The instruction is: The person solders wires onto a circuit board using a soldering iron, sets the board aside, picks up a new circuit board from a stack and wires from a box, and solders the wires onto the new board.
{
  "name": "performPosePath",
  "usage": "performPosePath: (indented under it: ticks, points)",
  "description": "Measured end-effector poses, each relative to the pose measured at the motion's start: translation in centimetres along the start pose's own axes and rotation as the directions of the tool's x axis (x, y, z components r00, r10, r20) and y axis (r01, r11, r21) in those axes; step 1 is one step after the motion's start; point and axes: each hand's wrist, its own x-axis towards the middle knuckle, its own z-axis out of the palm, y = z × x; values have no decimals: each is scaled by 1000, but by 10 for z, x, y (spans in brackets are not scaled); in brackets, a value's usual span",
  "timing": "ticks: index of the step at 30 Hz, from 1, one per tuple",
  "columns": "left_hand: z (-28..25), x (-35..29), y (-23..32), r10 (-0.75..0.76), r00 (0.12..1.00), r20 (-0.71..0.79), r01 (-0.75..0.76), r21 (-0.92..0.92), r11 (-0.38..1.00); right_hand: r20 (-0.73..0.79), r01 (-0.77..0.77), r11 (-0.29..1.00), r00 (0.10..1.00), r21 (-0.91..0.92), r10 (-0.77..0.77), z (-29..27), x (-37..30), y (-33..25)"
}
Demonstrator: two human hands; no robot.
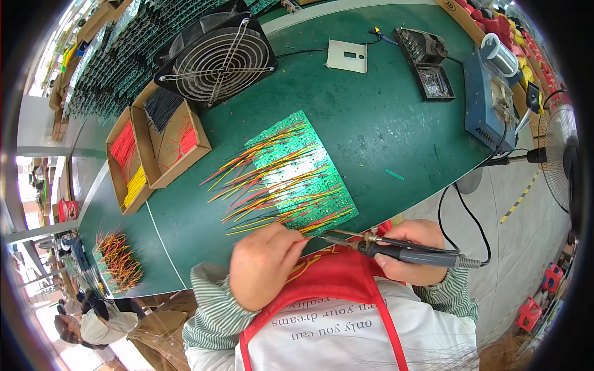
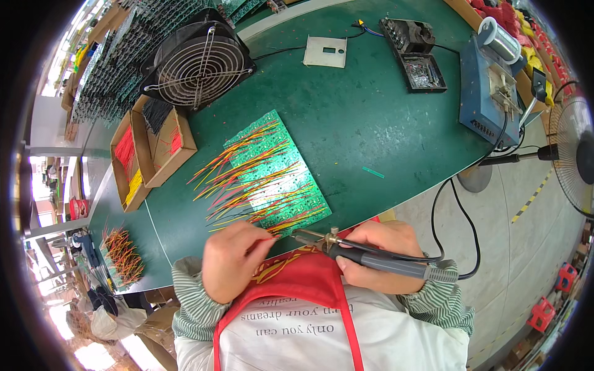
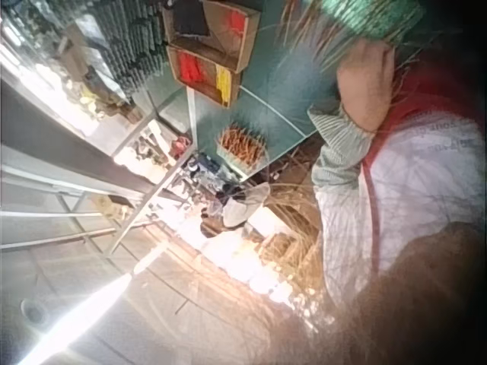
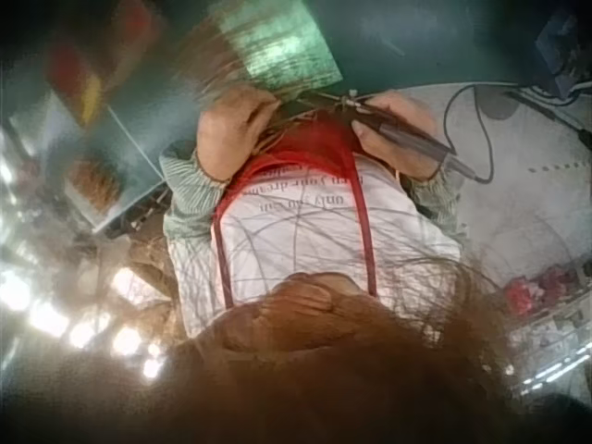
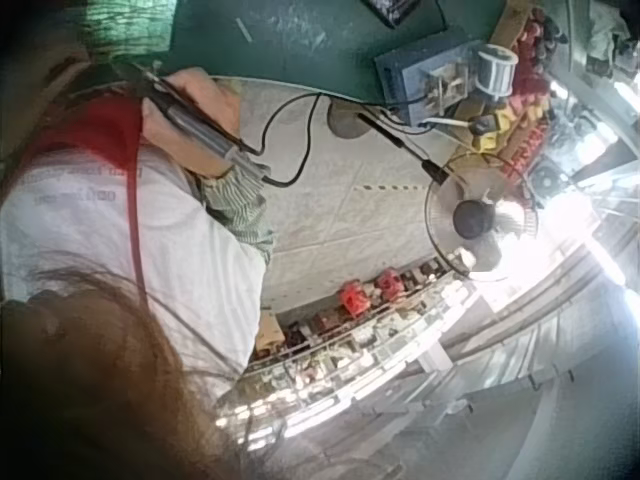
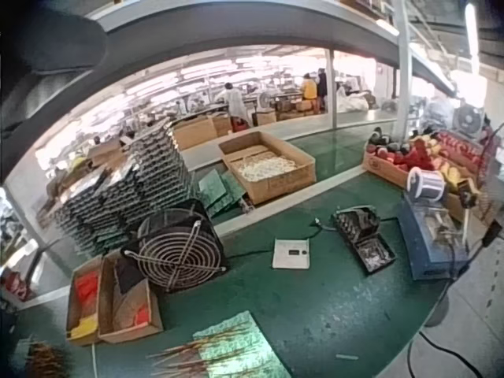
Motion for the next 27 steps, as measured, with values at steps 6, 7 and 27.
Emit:
performPosePath:
  ticks: [6, 7, 27]
  points:
    - [17, 6, -6, -25, 990, 137, 33, -56, 998, -21, 8, 999, 1000, -35, -9, -2, -2, 4]
    - [18, 7, -7, -23, 990, 140, 31, -57, 998, -25, 5, 999, 1000, -35, -6, -2, -1, 4]
    - [5, 11, 5, 49, 999, 18, -51, 94, 994, -31, 7, 999, 999, -43, -8, -14, -4, 4]
